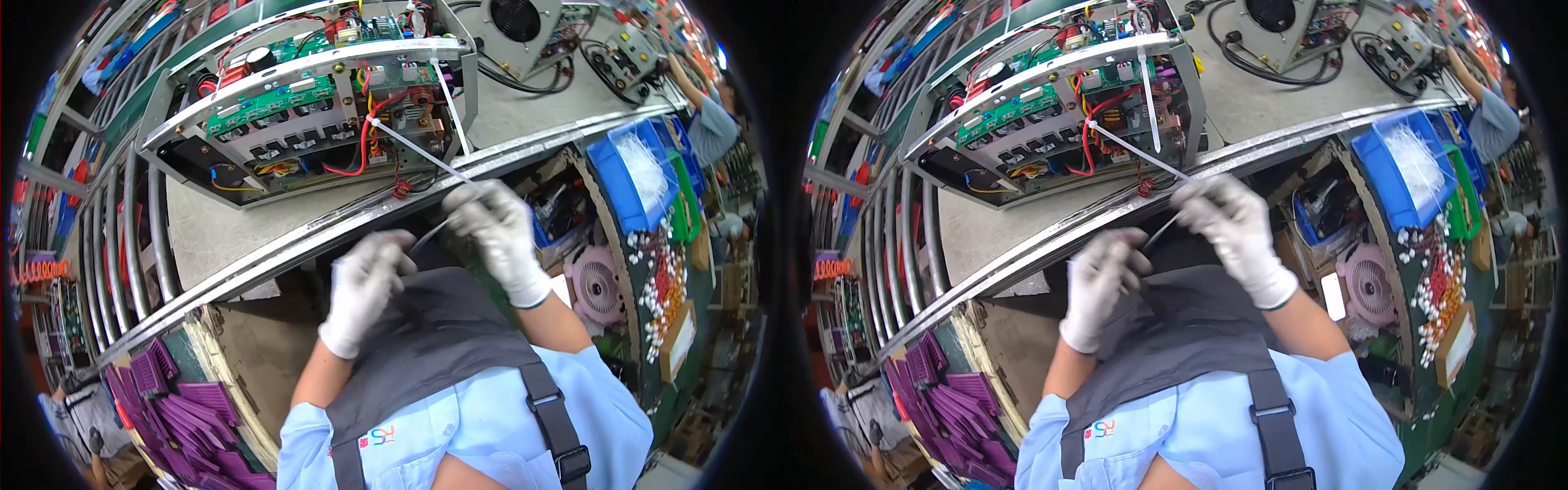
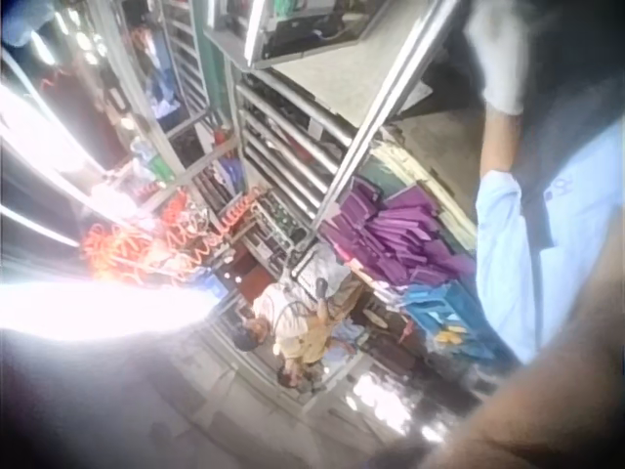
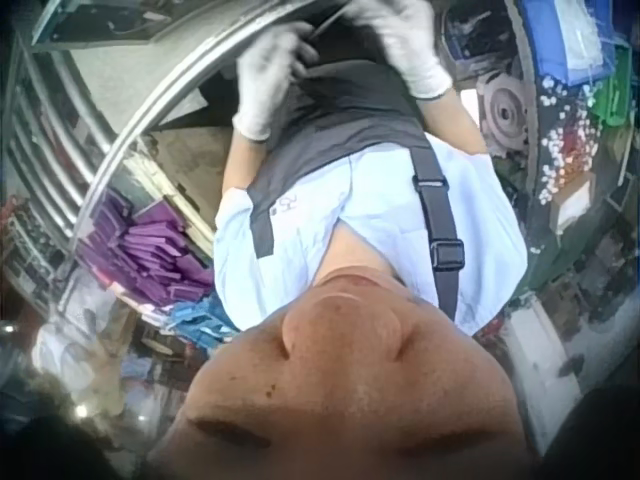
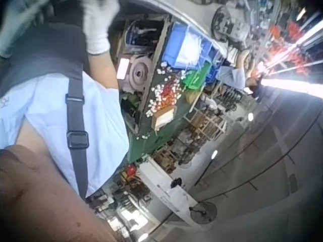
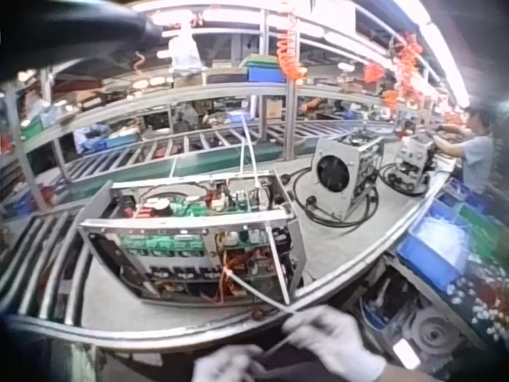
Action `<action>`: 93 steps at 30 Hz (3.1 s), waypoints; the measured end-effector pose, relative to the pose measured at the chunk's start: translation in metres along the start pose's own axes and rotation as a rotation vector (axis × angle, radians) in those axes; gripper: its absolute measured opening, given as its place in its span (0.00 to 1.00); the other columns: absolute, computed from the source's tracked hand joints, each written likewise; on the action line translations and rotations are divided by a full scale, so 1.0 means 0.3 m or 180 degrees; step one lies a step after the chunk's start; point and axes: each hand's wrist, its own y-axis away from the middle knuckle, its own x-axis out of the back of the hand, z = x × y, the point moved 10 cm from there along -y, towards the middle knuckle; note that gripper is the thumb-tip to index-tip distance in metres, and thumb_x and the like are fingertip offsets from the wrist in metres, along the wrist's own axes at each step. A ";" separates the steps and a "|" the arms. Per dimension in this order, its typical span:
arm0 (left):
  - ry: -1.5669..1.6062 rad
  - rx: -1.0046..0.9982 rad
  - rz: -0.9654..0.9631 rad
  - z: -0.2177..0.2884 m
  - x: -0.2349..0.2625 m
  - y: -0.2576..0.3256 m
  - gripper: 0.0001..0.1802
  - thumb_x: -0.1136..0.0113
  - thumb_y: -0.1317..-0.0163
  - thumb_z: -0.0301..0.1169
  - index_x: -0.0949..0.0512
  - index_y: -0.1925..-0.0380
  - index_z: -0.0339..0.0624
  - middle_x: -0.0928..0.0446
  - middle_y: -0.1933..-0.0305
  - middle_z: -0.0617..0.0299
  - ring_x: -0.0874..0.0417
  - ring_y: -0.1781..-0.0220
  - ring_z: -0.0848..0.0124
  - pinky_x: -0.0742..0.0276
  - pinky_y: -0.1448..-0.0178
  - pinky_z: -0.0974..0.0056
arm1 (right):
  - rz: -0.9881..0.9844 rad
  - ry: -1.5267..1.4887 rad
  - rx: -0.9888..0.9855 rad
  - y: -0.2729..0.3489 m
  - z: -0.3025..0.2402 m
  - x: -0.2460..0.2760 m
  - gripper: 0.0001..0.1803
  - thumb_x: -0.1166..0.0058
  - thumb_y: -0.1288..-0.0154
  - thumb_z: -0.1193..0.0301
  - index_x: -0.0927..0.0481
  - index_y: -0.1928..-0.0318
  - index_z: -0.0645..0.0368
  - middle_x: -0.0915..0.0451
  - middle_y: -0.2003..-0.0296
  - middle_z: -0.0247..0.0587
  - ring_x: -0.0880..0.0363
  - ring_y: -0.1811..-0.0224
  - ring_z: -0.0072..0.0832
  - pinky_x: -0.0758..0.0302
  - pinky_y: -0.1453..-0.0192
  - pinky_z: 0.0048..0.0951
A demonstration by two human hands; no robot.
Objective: The person assembles an electronic device by connecting wires to a circuit board, securing them with zip ties, and attaching a power cord. They repeatedly reach for zip ties from a nearby bin and use their hands to route and fasten cables within the chassis.
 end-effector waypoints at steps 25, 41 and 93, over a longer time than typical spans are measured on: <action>-0.0911 0.0324 0.0211 0.162 0.157 -0.320 0.16 0.43 0.33 0.42 0.25 0.72 0.41 0.23 0.80 0.63 0.29 0.87 0.81 0.37 0.83 0.76 | 0.0478 0.0711 0.0441 -0.244 0.225 -0.091 0.06 0.42 0.34 0.73 0.21 0.58 0.60 0.24 0.74 0.28 0.28 0.74 0.15 0.33 0.72 0.23; 0.0320 0.0482 0.0274 0.061 0.140 -0.363 0.12 0.44 0.32 0.36 0.23 0.60 0.38 0.22 0.77 0.62 0.24 0.86 0.78 0.31 0.83 0.77 | -0.0102 0.3009 0.2125 -0.297 0.036 -0.204 0.07 0.43 0.47 0.69 0.19 0.65 0.52 0.18 0.67 0.42 0.19 0.63 0.42 0.23 0.61 0.41; 0.0622 -0.0075 0.0538 0.034 0.093 -0.393 0.13 0.38 0.39 0.33 0.21 0.58 0.37 0.25 0.77 0.69 0.31 0.81 0.84 0.36 0.78 0.75 | 0.0394 0.0953 0.2427 -0.226 -0.172 -0.099 0.11 0.50 0.35 0.86 0.27 0.53 0.68 0.22 0.57 0.46 0.22 0.58 0.26 0.24 0.50 0.27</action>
